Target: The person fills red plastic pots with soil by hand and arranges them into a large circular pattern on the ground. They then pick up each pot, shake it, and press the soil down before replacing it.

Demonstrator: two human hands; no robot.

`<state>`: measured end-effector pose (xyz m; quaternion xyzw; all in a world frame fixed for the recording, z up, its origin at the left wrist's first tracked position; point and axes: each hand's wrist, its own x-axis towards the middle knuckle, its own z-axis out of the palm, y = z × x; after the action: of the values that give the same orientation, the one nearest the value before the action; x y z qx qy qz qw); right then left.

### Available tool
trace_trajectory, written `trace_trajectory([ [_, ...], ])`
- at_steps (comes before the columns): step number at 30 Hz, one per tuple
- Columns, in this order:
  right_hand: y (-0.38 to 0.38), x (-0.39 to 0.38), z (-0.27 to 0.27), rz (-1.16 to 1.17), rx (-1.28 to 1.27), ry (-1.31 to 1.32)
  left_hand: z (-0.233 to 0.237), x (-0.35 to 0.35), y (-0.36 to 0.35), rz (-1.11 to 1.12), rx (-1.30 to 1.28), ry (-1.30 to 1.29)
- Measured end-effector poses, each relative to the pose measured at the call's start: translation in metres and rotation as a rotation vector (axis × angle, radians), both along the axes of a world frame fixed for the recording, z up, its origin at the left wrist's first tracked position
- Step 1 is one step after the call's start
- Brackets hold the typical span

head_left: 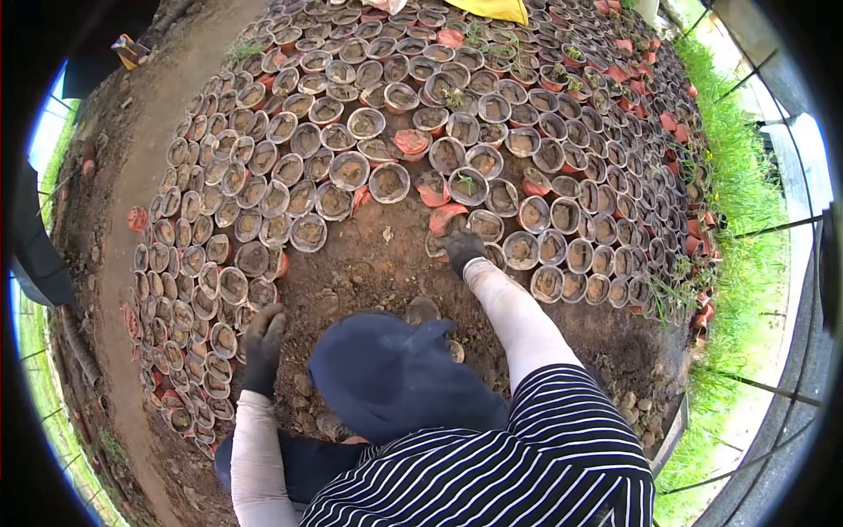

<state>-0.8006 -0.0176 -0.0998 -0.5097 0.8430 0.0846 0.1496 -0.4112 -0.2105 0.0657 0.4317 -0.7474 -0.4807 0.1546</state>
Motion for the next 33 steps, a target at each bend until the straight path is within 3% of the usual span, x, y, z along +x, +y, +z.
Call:
trace_trajectory([
  [3,0.007,-0.011,-0.008,0.082,-0.015,0.006,-0.002,-0.033,0.01,0.04,0.18,0.141],
  [7,0.027,-0.011,-0.056,0.006,-0.667,-0.277,-0.018,-0.074,0.011,-0.042,0.2,0.168],
  [8,0.027,-0.007,-0.055,-0.023,-0.761,-0.512,-0.017,-0.088,0.018,-0.029,0.247,0.175],
  [9,0.026,0.003,-0.029,-0.27,-0.661,-0.701,-0.017,-0.101,0.023,-0.016,0.291,0.181],
  [11,0.017,0.012,0.004,-0.347,-0.664,-0.94,-0.024,-0.121,0.03,-0.082,0.277,0.115],
  [13,0.004,0.024,-0.004,-0.351,-0.685,-1.148,-0.042,-0.141,0.034,-0.112,0.305,0.092],
  [15,-0.007,0.032,-0.003,-0.209,-0.77,-1.05,-0.067,-0.163,0.043,-0.087,0.39,0.133],
  [17,-0.02,0.048,0.019,0.069,-0.88,-0.648,-0.046,-0.185,0.057,-0.182,0.43,0.3],
  [20,-0.043,0.066,-0.037,-0.701,-1.101,-2.015,-0.031,-0.196,0.049,-0.189,0.538,0.222],
  [21,-0.046,0.067,-0.052,-0.664,-1.072,-1.883,-0.032,-0.196,0.046,-0.169,0.581,0.141],
  [23,-0.048,0.067,-0.077,-0.523,-1.0,-1.6,-0.079,-0.186,0.047,-0.224,0.245,0.182],
  [25,-0.049,0.067,-0.096,-0.289,-0.917,-1.262,-0.087,-0.186,0.051,-0.145,0.347,0.369],
  [26,-0.047,0.068,-0.104,-0.151,-0.864,-1.079,-0.092,-0.189,0.056,-0.03,0.614,0.539],
  [27,-0.044,0.067,-0.092,-0.044,-0.818,-0.904,-0.087,-0.193,0.06,0.092,0.878,0.709],
  [29,-0.041,0.059,-0.039,0.17,-0.717,-0.543,-0.075,-0.191,0.051,0.1,0.901,0.684],
  [30,-0.045,0.057,-0.031,-0.086,-0.763,-0.81,-0.07,-0.19,0.043,0.092,0.917,0.676],
  [31,-0.054,0.056,-0.024,-0.355,-0.803,-1.057,-0.068,-0.183,0.033,-0.011,0.618,0.444],
  [33,-0.057,0.045,0.028,-0.545,-0.879,-1.24,-0.081,-0.168,0.024,-0.142,0.095,0.137],
])
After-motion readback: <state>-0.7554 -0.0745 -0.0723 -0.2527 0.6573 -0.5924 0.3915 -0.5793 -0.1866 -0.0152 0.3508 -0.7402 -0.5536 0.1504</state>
